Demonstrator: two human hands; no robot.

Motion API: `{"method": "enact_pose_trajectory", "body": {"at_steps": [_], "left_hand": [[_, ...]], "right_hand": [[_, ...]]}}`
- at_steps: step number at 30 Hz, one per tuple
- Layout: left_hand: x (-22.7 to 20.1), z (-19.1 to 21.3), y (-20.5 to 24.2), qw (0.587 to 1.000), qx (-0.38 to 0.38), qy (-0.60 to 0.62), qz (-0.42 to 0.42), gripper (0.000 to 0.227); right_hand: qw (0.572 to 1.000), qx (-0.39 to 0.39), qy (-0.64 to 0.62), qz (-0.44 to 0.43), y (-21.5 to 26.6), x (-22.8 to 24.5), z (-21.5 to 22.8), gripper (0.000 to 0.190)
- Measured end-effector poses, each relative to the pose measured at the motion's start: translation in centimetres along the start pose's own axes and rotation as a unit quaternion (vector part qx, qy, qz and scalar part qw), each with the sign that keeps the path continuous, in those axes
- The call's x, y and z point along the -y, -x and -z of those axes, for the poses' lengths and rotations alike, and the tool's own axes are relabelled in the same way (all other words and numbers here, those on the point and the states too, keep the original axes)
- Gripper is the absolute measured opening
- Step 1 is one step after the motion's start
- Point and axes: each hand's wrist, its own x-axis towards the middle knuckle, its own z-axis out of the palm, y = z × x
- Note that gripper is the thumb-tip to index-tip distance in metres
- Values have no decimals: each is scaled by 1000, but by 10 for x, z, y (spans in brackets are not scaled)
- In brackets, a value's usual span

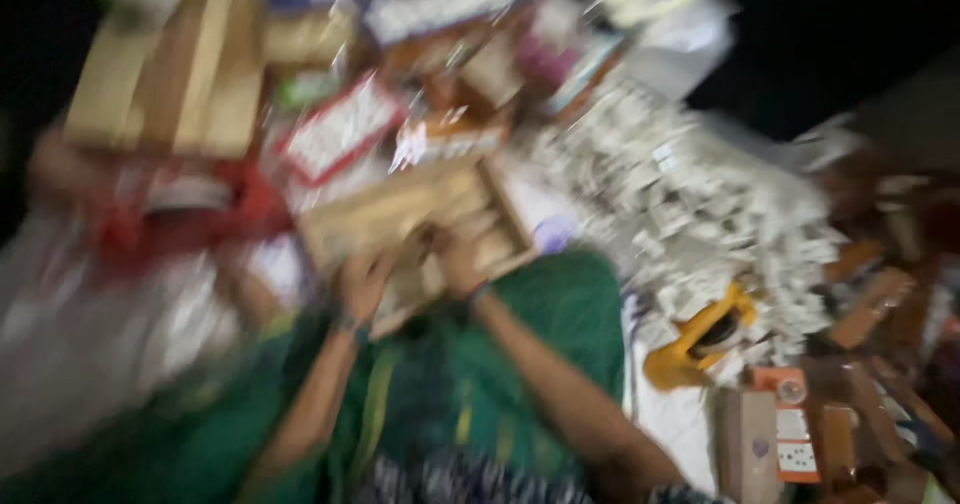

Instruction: The person sits on the floor and assembles small electrical components, likely socket parts, by hand. They pick up small metal pieces from a wooden tray and attach them to white plastic components, working continuously throughout the clip.

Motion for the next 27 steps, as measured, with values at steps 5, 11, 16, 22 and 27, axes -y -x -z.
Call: {"method": "enact_pose_trajectory", "body": {"at_steps": [5,11,16,22,27], "left_hand": [[3,-2,-3,997,-18,27,72,31],[-1,5,1,985,-168,11,-48,26],[-9,5,-2,990,-111,45,73,25],[-16,7,2,992,-109,52,38,23],[-18,-3,11,997,17,-8,69,23]], "right_hand": [[996,79,-30,-41,0,1,-3,31],[999,8,-31,-29,-4,44,-11,21],[995,77,1,-63,-8,46,-16,32],[972,51,-191,-123,-2,52,-11,26],[882,125,-335,-307,3,48,-17,64]]}}
